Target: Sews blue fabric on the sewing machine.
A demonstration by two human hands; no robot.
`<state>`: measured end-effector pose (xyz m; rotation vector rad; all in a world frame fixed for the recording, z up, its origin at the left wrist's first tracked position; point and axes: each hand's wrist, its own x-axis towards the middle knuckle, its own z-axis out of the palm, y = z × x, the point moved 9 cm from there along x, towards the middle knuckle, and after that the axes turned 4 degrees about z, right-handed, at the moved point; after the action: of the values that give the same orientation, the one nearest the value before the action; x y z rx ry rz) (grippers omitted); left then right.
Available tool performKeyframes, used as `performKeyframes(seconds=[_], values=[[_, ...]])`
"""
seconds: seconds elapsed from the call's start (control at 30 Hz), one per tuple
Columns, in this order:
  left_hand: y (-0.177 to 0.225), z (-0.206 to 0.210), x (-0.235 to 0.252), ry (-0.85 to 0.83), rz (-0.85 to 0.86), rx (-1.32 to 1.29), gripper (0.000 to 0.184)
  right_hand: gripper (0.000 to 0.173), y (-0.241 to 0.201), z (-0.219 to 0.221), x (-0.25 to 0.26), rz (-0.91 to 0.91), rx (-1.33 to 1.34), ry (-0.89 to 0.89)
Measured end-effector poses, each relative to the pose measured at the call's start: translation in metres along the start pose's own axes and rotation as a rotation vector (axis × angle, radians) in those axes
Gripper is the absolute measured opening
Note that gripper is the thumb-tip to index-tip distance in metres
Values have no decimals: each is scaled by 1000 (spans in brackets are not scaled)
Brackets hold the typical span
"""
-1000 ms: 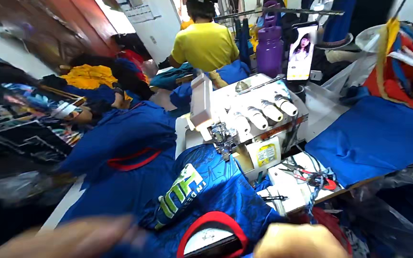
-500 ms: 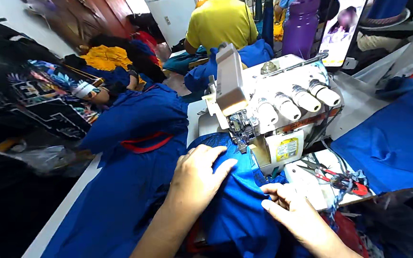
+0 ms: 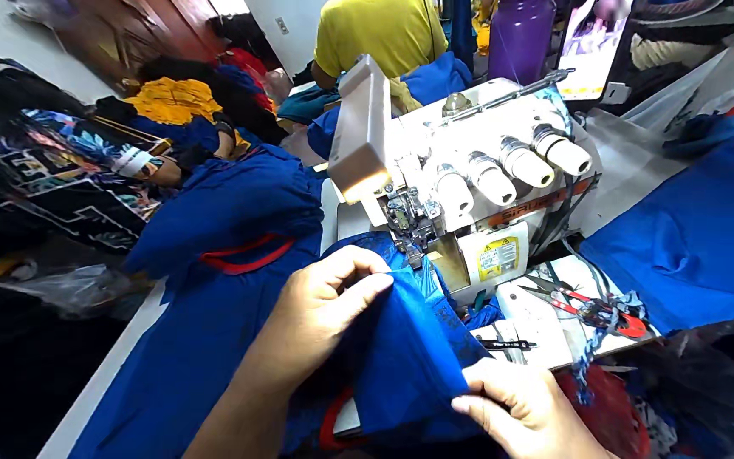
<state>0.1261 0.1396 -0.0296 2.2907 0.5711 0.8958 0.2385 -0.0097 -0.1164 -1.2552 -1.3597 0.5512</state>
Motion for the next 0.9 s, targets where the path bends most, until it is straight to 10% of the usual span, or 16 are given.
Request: performKeyframes(seconds=[0.43, 0.63, 0.9], values=[[-27, 16, 16, 14, -137, 141, 6, 54, 47, 5, 7, 411, 32, 85], [-29, 20, 20, -118, -210, 157, 6, 17, 53, 4, 7, 519, 82, -19], [-24, 17, 9, -198, -292, 196, 10, 16, 25, 11, -14, 455, 188, -99]])
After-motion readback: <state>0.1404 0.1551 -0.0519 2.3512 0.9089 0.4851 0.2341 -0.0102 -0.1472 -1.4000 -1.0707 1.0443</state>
